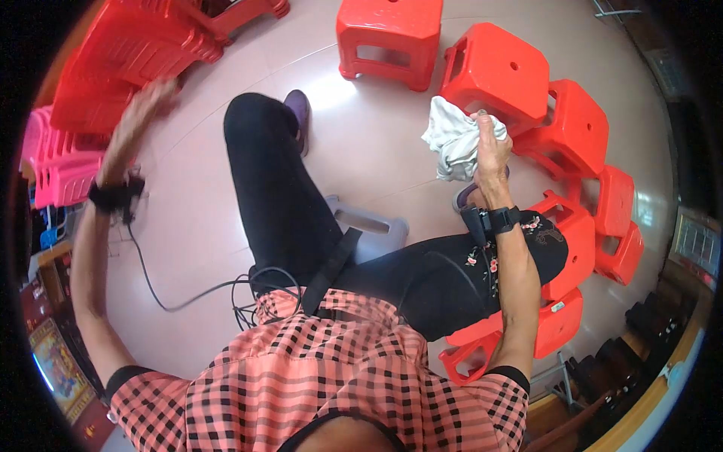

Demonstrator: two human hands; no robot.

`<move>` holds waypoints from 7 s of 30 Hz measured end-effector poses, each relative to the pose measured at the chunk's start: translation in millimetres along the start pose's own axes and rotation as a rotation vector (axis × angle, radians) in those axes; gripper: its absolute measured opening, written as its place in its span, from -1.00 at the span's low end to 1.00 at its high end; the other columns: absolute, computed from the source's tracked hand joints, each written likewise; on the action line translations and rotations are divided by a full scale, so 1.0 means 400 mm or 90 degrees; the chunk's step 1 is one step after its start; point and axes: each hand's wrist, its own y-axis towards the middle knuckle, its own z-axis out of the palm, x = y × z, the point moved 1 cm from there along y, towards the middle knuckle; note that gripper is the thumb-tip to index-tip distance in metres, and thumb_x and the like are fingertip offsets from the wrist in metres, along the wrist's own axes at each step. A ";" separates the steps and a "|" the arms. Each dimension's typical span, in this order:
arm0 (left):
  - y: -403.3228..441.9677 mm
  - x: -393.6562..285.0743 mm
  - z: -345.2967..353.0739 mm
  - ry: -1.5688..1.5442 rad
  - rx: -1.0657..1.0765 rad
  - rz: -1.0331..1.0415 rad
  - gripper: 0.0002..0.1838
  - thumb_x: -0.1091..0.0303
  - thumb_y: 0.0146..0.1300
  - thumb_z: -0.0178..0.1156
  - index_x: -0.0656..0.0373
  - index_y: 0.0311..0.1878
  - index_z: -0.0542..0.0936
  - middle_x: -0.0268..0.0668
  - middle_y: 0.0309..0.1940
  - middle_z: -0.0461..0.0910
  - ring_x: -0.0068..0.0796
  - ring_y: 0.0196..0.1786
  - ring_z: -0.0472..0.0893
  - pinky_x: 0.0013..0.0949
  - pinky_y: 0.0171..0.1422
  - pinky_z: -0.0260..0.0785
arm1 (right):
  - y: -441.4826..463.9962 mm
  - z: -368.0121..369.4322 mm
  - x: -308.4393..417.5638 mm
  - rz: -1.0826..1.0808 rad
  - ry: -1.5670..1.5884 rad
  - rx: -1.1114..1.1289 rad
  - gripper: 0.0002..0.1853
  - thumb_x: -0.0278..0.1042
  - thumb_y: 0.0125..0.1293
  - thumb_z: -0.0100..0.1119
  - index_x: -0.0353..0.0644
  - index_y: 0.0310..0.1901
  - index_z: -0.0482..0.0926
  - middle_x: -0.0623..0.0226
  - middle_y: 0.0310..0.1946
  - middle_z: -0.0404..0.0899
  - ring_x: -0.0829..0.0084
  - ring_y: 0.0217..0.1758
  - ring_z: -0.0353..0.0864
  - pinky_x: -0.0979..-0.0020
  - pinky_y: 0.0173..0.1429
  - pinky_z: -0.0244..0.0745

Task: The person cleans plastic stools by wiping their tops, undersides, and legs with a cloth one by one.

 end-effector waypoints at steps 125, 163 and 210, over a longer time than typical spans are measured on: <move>0.845 -0.076 0.722 -0.752 0.148 -0.112 -0.59 -0.01 0.30 0.20 0.16 -0.08 0.45 -0.15 -0.33 0.59 -0.26 -0.29 0.59 -0.17 -0.10 0.49 | -0.012 0.000 0.005 0.036 -0.141 0.046 -0.67 -0.15 0.33 0.19 -0.30 -0.38 0.57 0.52 -0.56 0.45 0.67 -0.43 0.35 0.44 -0.33 0.36; 0.425 -0.195 0.832 -0.470 -0.109 0.015 -0.60 0.10 0.34 0.01 0.29 -0.29 0.62 -0.28 -0.44 0.60 -0.48 -0.36 0.54 -0.44 -0.23 0.37 | 0.235 0.025 -0.174 0.222 -0.144 0.066 -0.50 -0.03 0.17 0.28 -0.45 -0.18 0.59 0.17 -0.27 0.64 0.41 -0.17 0.58 0.28 -0.12 0.48; 0.498 -0.157 0.464 -0.476 -0.283 -0.006 -0.43 -0.07 0.42 -0.06 0.31 0.07 0.56 -0.25 0.07 0.56 -0.47 0.09 0.50 -0.38 0.25 0.25 | 0.105 0.160 0.108 -0.104 -0.055 0.168 -0.11 0.22 0.09 0.39 -0.42 0.18 0.32 0.15 -0.22 0.55 0.45 -0.18 0.62 0.46 -0.20 0.60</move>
